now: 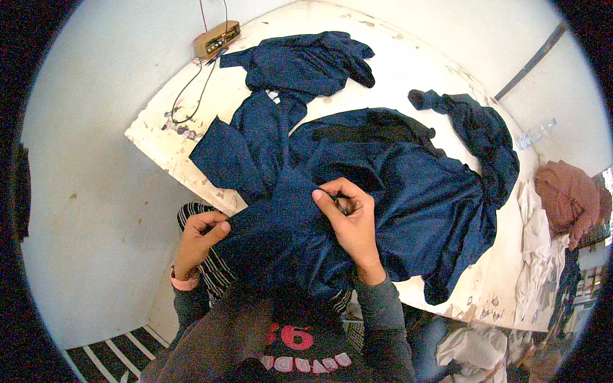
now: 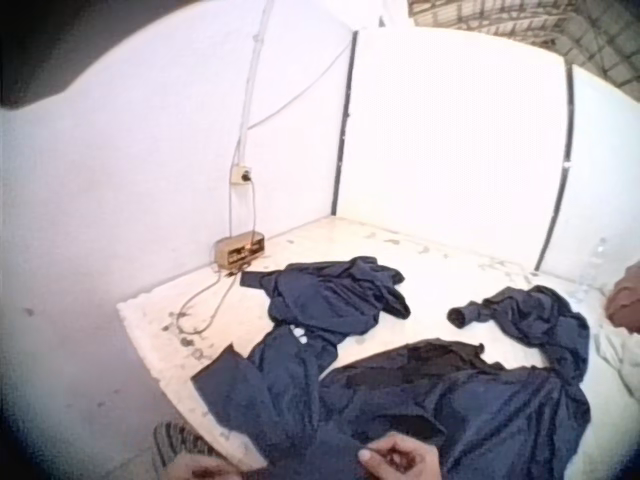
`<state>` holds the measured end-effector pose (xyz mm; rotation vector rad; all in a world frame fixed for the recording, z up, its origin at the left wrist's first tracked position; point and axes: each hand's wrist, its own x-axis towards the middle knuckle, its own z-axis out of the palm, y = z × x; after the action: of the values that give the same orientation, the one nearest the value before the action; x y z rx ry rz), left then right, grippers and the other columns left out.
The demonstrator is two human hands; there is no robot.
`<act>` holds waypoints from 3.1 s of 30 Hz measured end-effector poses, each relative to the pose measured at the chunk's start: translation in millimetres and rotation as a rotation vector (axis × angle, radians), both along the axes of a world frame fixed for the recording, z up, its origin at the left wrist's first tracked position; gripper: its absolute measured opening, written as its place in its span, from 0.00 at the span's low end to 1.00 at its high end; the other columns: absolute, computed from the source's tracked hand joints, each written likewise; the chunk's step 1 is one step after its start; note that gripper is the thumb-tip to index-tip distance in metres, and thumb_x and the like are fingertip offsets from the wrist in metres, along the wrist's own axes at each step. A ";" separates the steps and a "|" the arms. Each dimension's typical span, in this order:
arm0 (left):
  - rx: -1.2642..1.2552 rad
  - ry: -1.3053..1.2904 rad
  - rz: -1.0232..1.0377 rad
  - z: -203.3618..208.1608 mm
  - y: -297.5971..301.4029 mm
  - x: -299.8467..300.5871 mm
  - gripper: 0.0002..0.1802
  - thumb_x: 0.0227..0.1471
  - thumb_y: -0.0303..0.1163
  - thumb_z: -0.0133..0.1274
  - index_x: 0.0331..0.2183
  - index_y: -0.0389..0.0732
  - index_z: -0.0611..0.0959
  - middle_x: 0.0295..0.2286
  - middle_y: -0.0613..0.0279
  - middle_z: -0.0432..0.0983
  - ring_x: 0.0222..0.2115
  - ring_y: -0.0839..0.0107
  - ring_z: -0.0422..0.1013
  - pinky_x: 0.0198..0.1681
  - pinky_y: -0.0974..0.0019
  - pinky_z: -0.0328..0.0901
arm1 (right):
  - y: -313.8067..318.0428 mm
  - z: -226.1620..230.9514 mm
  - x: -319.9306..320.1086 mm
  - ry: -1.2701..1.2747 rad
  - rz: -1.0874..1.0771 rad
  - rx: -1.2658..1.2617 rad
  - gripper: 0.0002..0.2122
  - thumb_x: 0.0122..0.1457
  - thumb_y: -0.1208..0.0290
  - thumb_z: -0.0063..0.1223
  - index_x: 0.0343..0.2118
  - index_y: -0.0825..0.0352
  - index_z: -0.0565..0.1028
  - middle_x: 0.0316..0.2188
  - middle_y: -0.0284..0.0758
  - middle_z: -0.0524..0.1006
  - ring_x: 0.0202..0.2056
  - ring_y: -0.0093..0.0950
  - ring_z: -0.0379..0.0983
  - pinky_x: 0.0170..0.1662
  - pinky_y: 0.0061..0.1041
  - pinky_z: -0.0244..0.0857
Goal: The person uses small scissors to trim loose threads and fabric edges from a dark blue garment laid on a white table. The person repeatedly repositions the garment to access different areas and continues cutting small threads throughout the clip.
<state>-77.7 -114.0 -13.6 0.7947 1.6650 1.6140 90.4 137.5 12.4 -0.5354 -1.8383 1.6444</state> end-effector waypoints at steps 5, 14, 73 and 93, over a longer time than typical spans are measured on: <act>-0.061 0.005 0.018 7.3 -5.7 -5.2 0.14 0.61 0.35 0.63 0.39 0.32 0.87 0.31 0.67 0.83 0.32 0.81 0.73 0.39 0.74 0.67 | -1.0 1.8 0.2 0.059 0.011 -0.015 0.03 0.62 0.75 0.64 0.33 0.66 0.80 0.25 0.18 0.73 0.24 0.06 0.59 0.27 0.13 0.47; 0.055 0.008 0.039 10.6 30.8 25.6 0.14 0.58 0.33 0.65 0.40 0.31 0.86 0.32 0.68 0.83 0.35 0.81 0.74 0.42 0.73 0.69 | -4.5 9.8 6.0 0.012 -0.006 -0.127 0.05 0.62 0.74 0.65 0.33 0.67 0.79 0.27 0.20 0.74 0.29 0.10 0.64 0.33 0.15 0.56; 0.349 0.435 -0.246 35.4 49.1 38.4 0.08 0.53 0.18 0.56 0.35 0.39 0.85 0.36 0.61 0.74 0.33 0.69 0.73 0.37 0.70 0.66 | 12.9 39.4 3.0 -0.131 0.717 -0.138 0.42 0.55 0.68 0.67 0.70 0.65 0.56 0.65 0.41 0.67 0.32 0.11 0.66 0.32 0.10 0.59; 0.722 -0.680 0.023 18.6 68.8 32.8 0.12 0.61 0.16 0.49 0.44 0.42 0.77 0.40 0.67 0.76 0.39 0.79 0.75 0.44 0.74 0.71 | -37.1 32.6 36.3 0.169 0.007 1.910 0.04 0.55 0.68 0.54 0.33 0.48 0.77 0.26 0.19 0.66 0.20 0.15 0.58 0.25 0.19 0.47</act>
<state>-45.0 -45.2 5.0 0.4475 0.6105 2.2061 126.8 100.4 44.9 0.4544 -2.2480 -0.4927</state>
